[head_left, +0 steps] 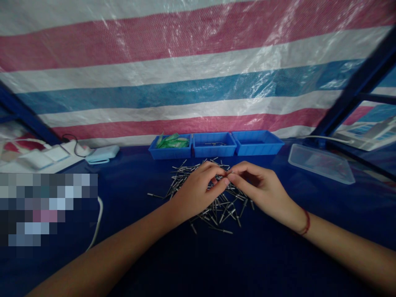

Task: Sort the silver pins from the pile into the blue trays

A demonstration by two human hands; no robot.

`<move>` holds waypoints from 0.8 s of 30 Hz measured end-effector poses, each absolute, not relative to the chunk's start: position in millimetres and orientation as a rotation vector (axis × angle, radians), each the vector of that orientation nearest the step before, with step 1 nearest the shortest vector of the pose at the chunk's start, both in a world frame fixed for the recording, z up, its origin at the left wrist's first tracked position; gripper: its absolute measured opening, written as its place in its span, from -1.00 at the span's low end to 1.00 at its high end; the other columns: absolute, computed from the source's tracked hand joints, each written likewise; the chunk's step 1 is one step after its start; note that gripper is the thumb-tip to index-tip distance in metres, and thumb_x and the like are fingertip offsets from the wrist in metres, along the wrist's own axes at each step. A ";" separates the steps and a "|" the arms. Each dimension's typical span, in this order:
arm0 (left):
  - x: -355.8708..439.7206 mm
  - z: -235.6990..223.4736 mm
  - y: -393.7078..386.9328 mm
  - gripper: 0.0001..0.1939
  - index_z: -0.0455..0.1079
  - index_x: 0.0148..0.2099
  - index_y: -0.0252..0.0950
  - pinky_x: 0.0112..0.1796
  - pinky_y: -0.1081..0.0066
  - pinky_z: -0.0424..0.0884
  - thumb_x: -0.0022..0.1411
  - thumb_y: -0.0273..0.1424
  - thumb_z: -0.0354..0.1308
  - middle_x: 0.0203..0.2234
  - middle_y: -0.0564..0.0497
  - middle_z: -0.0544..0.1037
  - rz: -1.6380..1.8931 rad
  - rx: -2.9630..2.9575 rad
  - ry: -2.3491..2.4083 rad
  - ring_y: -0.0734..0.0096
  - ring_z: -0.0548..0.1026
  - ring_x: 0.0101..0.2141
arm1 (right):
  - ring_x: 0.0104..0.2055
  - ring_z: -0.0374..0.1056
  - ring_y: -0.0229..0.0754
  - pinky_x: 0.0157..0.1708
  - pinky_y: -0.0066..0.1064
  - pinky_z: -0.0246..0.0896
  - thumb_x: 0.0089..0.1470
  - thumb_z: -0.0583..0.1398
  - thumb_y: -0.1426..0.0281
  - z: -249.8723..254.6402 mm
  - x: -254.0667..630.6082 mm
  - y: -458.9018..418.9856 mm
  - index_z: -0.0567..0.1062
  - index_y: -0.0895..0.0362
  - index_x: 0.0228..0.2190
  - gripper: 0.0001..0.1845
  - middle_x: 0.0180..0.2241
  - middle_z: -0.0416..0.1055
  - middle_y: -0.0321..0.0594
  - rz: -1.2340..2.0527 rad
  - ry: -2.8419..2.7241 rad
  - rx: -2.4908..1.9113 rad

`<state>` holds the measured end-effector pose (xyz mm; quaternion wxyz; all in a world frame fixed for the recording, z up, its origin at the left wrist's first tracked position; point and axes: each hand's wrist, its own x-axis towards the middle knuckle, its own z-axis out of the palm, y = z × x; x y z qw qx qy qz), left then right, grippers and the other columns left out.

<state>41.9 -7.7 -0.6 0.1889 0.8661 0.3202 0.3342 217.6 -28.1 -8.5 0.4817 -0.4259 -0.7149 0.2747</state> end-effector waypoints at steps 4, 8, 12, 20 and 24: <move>42.7 -0.9 -7.8 -0.87 0.35 -0.25 -0.30 -0.38 0.45 0.38 0.24 -0.38 0.00 -0.30 -0.01 0.42 0.958 2.446 0.906 0.49 0.39 -0.35 | -0.37 0.34 -0.23 -0.38 -0.36 0.28 0.01 0.18 0.27 -5.6 217.1 -30.2 0.49 0.11 -0.39 -0.83 -0.42 0.43 -0.23 0.609 -1.760 -1.009; 41.9 -0.8 -8.5 -0.89 0.35 -0.26 -0.29 -0.32 0.43 0.39 0.23 -0.40 0.02 -0.32 0.00 0.42 1.042 2.468 0.955 0.50 0.41 -0.34 | -0.43 0.31 -0.26 -0.43 -0.39 0.26 -0.01 0.20 0.28 -4.2 217.6 -29.3 0.48 0.12 -0.40 -0.84 -0.47 0.41 -0.25 0.605 -1.725 -1.042; 39.9 -1.7 -9.9 -0.89 0.33 -0.21 -0.27 -0.18 0.35 0.38 0.24 -0.41 0.01 -0.24 -0.03 0.41 1.220 2.540 0.972 0.43 0.42 -0.22 | -0.43 0.32 -0.25 -0.43 -0.39 0.27 -0.01 0.20 0.26 -5.6 218.0 -26.0 0.49 0.12 -0.41 -0.82 -0.46 0.43 -0.24 0.616 -1.722 -1.059; 37.5 3.3 -10.0 -0.85 0.27 -0.16 -0.28 -0.17 0.32 0.37 0.25 -0.34 0.01 -0.22 -0.05 0.42 1.237 2.579 0.982 0.39 0.41 -0.18 | -0.35 0.36 -0.23 -0.32 -0.33 0.29 0.06 0.14 0.25 -6.5 217.9 -23.0 0.52 0.09 -0.38 -0.79 -0.38 0.46 -0.21 0.609 -1.860 -1.010; 27.4 5.1 0.5 -0.68 0.22 -0.02 -0.31 -0.20 0.32 0.38 0.22 -0.27 0.04 -0.22 -0.06 0.45 1.116 2.502 1.171 0.38 0.43 -0.23 | -0.34 0.35 -0.21 -0.31 -0.34 0.25 0.09 0.09 0.28 3.2 221.5 1.5 0.51 0.11 -0.40 -0.77 -0.39 0.46 -0.20 0.308 -1.910 -1.108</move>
